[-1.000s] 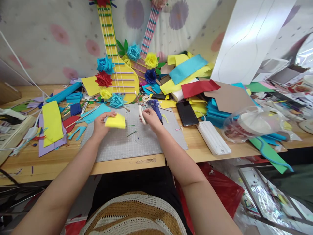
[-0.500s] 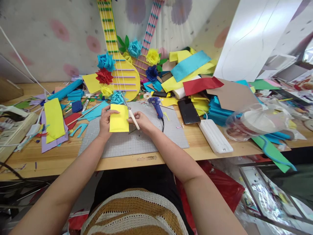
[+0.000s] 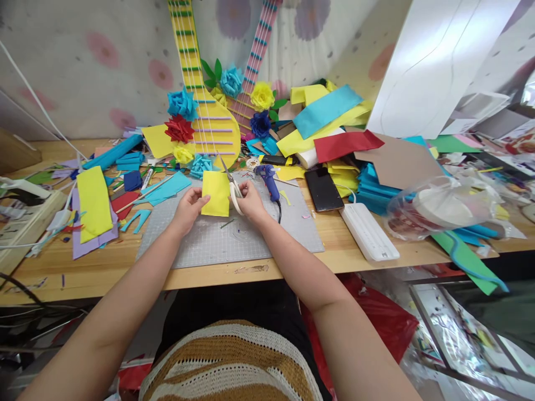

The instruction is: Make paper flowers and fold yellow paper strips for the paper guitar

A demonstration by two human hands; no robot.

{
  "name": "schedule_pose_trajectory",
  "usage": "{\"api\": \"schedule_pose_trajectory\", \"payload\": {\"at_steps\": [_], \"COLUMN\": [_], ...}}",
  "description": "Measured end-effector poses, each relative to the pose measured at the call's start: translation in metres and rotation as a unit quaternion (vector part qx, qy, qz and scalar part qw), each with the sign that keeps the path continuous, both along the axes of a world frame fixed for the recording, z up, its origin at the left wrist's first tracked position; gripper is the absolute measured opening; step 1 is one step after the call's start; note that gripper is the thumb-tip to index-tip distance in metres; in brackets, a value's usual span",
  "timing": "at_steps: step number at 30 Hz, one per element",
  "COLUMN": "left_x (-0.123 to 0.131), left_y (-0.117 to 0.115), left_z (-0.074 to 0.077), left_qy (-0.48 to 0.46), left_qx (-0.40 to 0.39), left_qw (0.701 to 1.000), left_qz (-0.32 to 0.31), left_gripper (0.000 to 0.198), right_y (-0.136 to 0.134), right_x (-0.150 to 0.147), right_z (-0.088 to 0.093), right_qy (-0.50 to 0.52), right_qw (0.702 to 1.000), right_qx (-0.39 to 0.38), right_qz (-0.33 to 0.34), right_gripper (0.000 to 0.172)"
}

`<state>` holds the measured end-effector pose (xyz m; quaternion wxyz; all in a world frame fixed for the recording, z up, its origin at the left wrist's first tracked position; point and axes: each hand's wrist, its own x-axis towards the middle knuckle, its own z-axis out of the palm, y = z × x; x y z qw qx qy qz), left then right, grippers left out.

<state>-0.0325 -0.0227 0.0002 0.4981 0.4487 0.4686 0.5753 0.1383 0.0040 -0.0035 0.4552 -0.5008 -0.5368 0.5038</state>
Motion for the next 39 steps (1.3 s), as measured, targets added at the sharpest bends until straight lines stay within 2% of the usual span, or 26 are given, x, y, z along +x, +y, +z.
{"api": "schedule_pose_trajectory", "payload": {"at_steps": [2, 5, 10, 16, 18, 21, 24, 28, 33, 35, 36, 39], "left_x": [0.000, -0.001, -0.003, 0.000, 0.000, -0.002, -0.008, -0.017, -0.021, -0.020, -0.020, -0.019], "left_y": [0.000, -0.001, -0.001, -0.004, -0.004, 0.000, 0.006, 0.012, 0.014, 0.014, 0.014, 0.013], "left_z": [0.000, 0.001, 0.003, 0.000, 0.001, 0.003, 0.006, 0.007, 0.007, 0.007, 0.008, 0.010], "left_qy": [0.012, -0.001, 0.044, 0.085, 0.065, -0.022, -0.104, -0.145, -0.174, -0.177, -0.179, -0.202], "left_qx": [-0.006, -0.004, -0.026, -0.080, -0.083, -0.093, -0.097, -0.089, -0.083, -0.081, -0.079, -0.074], "left_qw": [1.000, 0.999, 0.998, 0.993, 0.994, 0.993, 0.978, 0.956, 0.942, 0.941, 0.940, 0.935], "left_qz": [0.001, 0.034, 0.023, -0.019, 0.001, 0.069, 0.152, 0.241, 0.274, 0.278, 0.279, 0.281], "left_gripper": [0.047, 0.055, 0.038, 0.039, 0.039, 0.036, 0.026, 0.012, 0.008, 0.010, 0.012, 0.014], "right_y": [0.000, 0.000, 0.002, 0.007, 0.007, 0.001, -0.007, -0.014, -0.019, -0.022, -0.022, -0.021], "right_x": [0.002, 0.003, 0.003, 0.002, 0.002, 0.005, 0.010, 0.015, 0.012, 0.010, 0.009, 0.010], "right_z": [0.000, 0.001, -0.003, -0.010, -0.007, 0.002, 0.011, 0.012, 0.009, 0.009, 0.010, 0.015], "right_qy": [-0.005, -0.034, -0.069, -0.074, -0.075, -0.121, -0.247, -0.379, -0.444, -0.440, -0.429, -0.337], "right_qw": [1.000, 0.999, 0.997, 0.995, 0.994, 0.987, 0.958, 0.899, 0.848, 0.851, 0.861, 0.927], "right_qx": [0.012, 0.026, 0.045, 0.069, 0.069, 0.089, 0.140, 0.219, 0.286, 0.284, 0.268, 0.152], "right_qz": [0.000, -0.005, -0.012, -0.024, -0.031, -0.050, -0.045, -0.016, 0.037, 0.046, 0.051, 0.068], "right_gripper": [0.040, 0.037, 0.033, 0.035, 0.038, 0.040, 0.045, 0.049, 0.050, 0.048, 0.046, 0.042]}}
